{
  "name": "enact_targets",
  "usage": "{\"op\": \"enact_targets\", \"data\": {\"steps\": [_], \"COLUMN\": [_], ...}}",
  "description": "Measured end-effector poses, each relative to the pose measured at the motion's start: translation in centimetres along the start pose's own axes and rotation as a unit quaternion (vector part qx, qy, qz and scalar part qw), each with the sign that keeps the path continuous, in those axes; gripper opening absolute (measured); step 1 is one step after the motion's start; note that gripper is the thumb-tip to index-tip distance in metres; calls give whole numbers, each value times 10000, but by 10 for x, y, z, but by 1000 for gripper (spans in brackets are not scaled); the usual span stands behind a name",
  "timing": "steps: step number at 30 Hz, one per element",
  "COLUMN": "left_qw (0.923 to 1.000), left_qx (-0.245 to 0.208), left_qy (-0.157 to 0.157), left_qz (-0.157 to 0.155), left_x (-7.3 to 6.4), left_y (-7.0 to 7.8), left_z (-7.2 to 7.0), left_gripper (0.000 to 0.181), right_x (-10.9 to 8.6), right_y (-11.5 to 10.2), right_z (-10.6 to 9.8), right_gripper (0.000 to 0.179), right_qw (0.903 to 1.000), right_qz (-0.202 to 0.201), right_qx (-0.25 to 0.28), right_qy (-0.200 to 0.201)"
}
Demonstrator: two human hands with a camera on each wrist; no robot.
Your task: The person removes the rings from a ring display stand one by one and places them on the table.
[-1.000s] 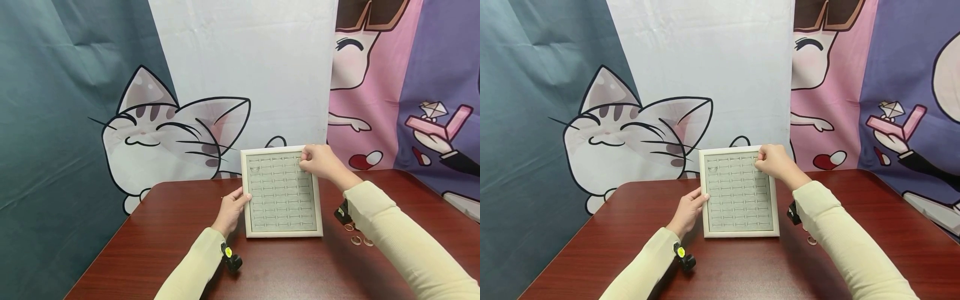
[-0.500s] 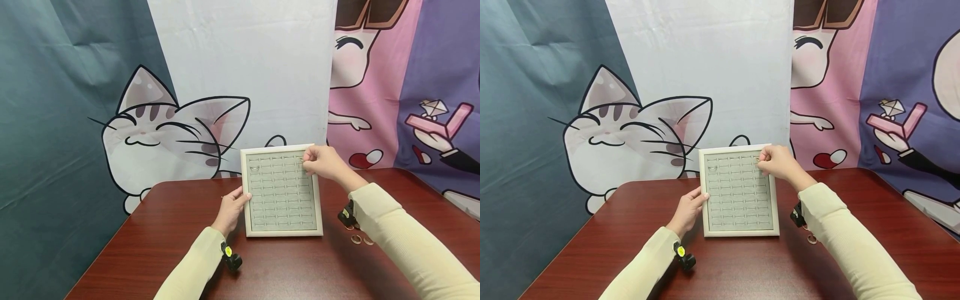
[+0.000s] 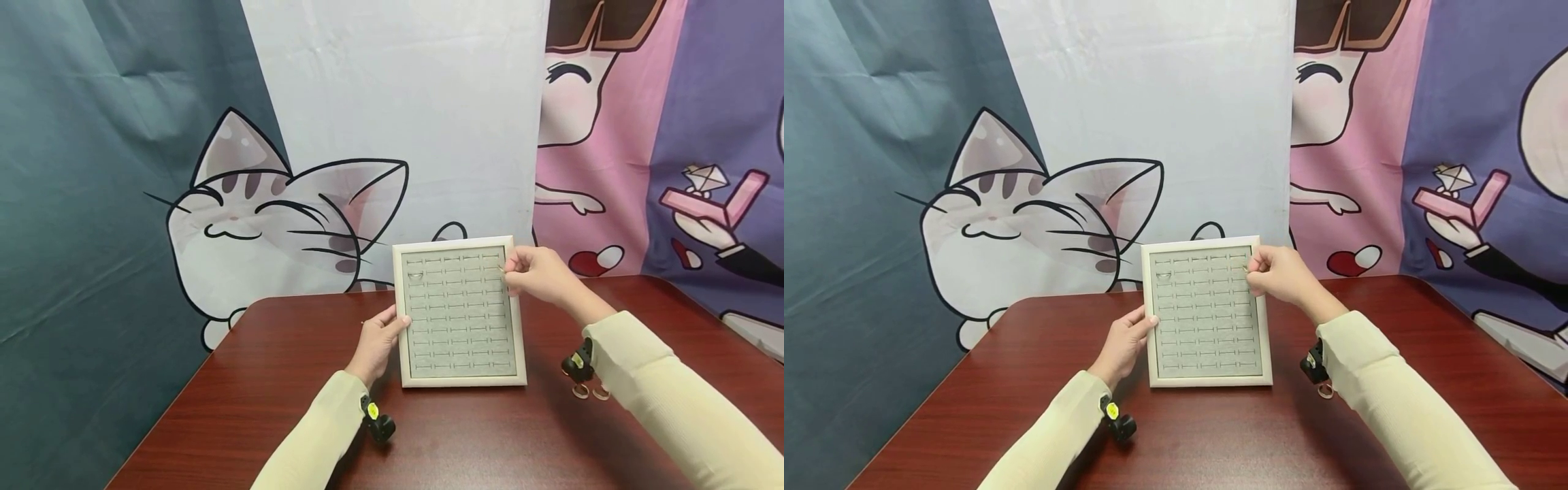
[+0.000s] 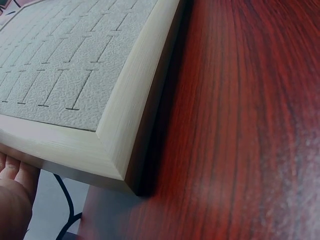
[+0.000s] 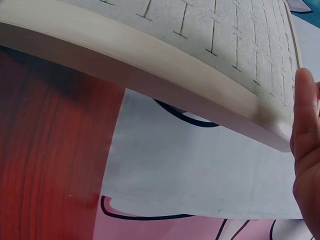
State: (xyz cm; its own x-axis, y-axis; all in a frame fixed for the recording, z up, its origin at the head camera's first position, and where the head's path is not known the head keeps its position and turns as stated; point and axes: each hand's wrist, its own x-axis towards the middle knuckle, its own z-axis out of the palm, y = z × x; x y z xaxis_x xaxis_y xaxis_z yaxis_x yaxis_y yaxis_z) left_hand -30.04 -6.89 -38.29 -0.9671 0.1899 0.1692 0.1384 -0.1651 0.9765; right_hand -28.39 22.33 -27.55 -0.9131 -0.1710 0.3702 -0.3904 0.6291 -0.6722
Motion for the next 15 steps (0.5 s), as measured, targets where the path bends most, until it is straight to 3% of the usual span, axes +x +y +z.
{"op": "enact_targets", "data": {"steps": [6,15], "left_qw": [9999,10000], "left_qx": [65,28], "left_qy": [56,31], "left_qz": [-61,-30], "left_x": [-1,-2], "left_y": [1,3], "left_z": [1,2], "left_gripper": [43,43], "right_x": [-10,-25], "right_y": [5,11], "right_z": [-1,0], "right_gripper": [7,6], "right_qw": [9999,9972], "right_qz": [-37,40], "right_qx": [109,737], "right_qy": [-6,-115]}}
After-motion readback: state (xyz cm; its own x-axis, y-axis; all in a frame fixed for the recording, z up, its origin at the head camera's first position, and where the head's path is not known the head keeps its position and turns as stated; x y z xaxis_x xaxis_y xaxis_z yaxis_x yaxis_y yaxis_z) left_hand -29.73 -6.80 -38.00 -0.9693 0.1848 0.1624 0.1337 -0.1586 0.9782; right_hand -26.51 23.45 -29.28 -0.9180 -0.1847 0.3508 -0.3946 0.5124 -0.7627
